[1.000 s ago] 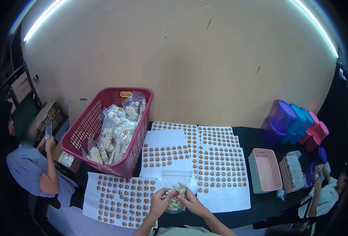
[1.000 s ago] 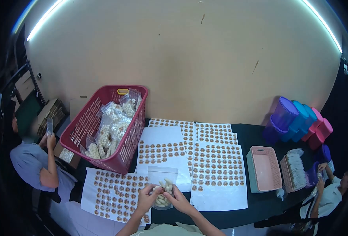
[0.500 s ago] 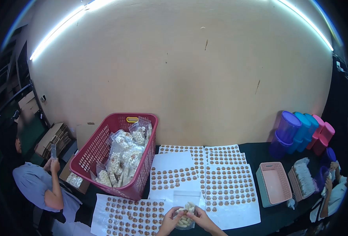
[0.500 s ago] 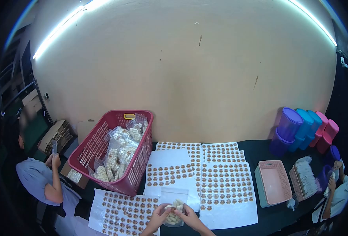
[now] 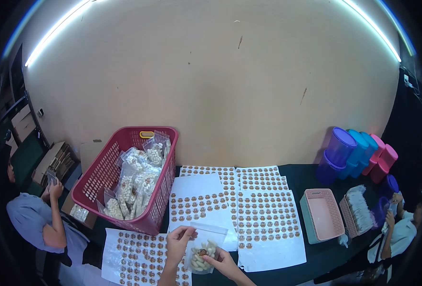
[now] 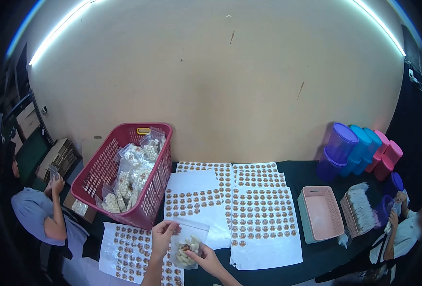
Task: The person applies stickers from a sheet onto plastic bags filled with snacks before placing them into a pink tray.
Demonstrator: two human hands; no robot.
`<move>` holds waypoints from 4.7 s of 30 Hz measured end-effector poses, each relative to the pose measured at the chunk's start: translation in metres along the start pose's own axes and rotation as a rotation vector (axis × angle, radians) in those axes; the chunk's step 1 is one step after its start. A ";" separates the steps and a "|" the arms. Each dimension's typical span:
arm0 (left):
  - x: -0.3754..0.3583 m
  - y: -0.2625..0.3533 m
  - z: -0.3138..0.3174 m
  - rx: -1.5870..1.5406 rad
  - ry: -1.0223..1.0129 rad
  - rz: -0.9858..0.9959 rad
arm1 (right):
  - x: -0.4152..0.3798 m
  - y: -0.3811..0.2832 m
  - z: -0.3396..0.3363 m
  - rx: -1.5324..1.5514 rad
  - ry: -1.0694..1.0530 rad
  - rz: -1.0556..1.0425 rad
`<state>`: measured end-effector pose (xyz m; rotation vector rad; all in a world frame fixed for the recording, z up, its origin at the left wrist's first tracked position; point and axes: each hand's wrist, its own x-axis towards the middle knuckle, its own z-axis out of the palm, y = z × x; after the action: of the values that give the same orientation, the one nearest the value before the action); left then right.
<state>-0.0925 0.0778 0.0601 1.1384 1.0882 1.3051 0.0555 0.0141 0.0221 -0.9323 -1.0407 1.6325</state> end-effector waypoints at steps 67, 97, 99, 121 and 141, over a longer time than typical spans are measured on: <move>-0.051 -0.015 0.026 0.419 -0.174 0.067 | 0.017 0.030 -0.005 -1.059 0.687 -0.533; 0.003 -0.021 -0.049 0.530 0.172 0.383 | 0.030 -0.015 0.014 -0.488 0.012 -0.407; 0.005 -0.027 -0.049 0.546 0.166 0.505 | 0.030 -0.016 0.009 -0.458 -0.003 -0.397; 0.001 -0.094 0.003 -0.254 -0.098 -0.326 | 0.003 0.034 -0.049 0.651 -0.205 0.382; 0.023 0.040 -0.011 0.187 0.230 0.647 | -0.011 0.042 -0.062 -0.093 -0.092 0.323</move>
<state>-0.1090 0.0988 0.0990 1.5906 1.0601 1.8995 0.1022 0.0086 -0.0371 -1.1427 -1.0771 1.9202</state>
